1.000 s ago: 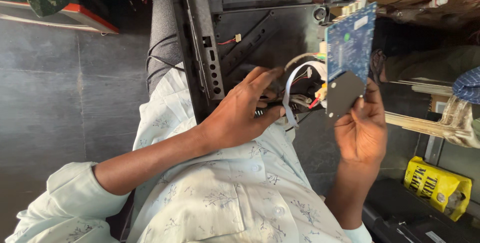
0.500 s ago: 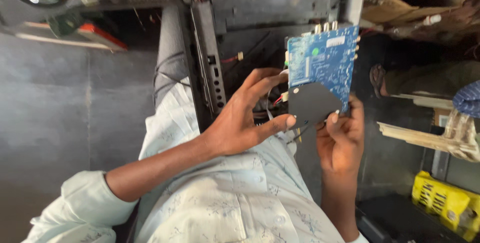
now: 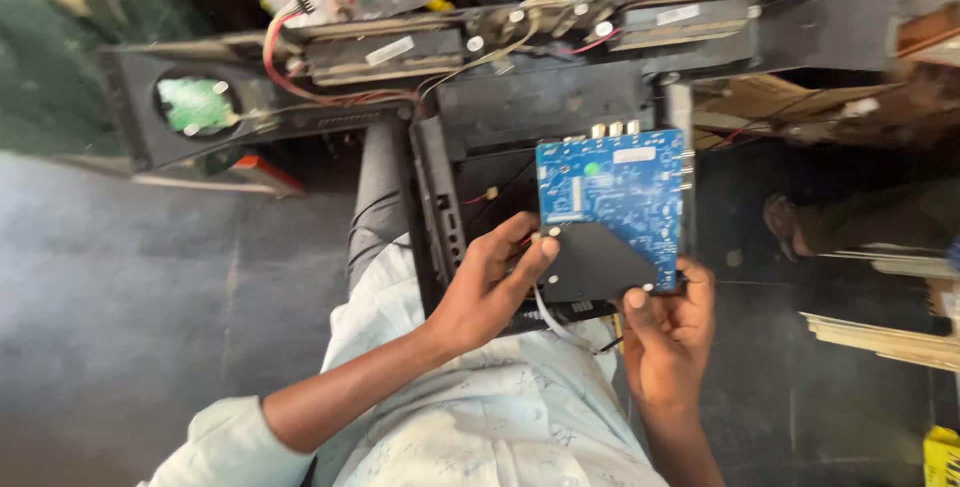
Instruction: The person works on a television lying chassis-up on their lap, handling a blue mainboard inside the cabinet. They disconnect and reconnect ribbon and wire connectors, reposition the board and chassis, and route cables while continuing to work on the board connections.
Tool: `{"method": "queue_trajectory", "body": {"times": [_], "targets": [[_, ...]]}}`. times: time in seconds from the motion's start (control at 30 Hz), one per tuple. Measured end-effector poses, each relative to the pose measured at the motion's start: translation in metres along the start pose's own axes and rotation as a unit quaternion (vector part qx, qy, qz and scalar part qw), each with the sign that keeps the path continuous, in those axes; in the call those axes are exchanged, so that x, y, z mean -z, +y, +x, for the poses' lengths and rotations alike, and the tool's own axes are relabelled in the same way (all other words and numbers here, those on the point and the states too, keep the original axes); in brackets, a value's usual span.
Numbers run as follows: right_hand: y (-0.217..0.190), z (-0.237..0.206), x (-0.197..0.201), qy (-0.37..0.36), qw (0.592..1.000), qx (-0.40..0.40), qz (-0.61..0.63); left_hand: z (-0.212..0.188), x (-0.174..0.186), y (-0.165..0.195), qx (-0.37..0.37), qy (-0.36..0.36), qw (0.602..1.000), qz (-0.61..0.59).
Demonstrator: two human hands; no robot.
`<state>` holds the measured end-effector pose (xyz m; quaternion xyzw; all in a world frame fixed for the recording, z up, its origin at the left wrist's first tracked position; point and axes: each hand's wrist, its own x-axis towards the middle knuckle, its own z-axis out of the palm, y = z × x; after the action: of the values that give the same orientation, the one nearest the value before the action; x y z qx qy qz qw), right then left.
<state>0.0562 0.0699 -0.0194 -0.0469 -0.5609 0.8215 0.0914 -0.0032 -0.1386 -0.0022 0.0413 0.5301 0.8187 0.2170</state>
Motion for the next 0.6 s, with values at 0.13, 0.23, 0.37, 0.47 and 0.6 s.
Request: {"method": "queue_trajectory", "body": {"times": [0.13, 0.23, 0.37, 0.47, 0.6], "targets": [[0.003, -0.001, -0.004, 0.005, 1.0, -0.008, -0.005, -0.001, 0.004, -0.005, -0.005, 0.02, 0.997, 0.07], [0.003, -0.002, -0.013, 0.009, 1.0, -0.02, 0.017, -0.006, 0.009, -0.005, -0.029, 0.023, 0.992, 0.118], [-0.005, 0.007, -0.016, 0.017, 0.999, -0.017, 0.026, -0.015, 0.016, 0.002, -0.121, 0.024, 0.987, 0.101], [-0.021, 0.012, -0.003, -0.007, 1.0, -0.015, 0.017, -0.032, 0.033, 0.022, -0.207, 0.032, 0.974, 0.086], [-0.031, 0.011, 0.012, -0.014, 0.998, -0.063, -0.003, -0.06, 0.076, 0.069, -0.228, 0.008, 0.96, 0.164]]}}
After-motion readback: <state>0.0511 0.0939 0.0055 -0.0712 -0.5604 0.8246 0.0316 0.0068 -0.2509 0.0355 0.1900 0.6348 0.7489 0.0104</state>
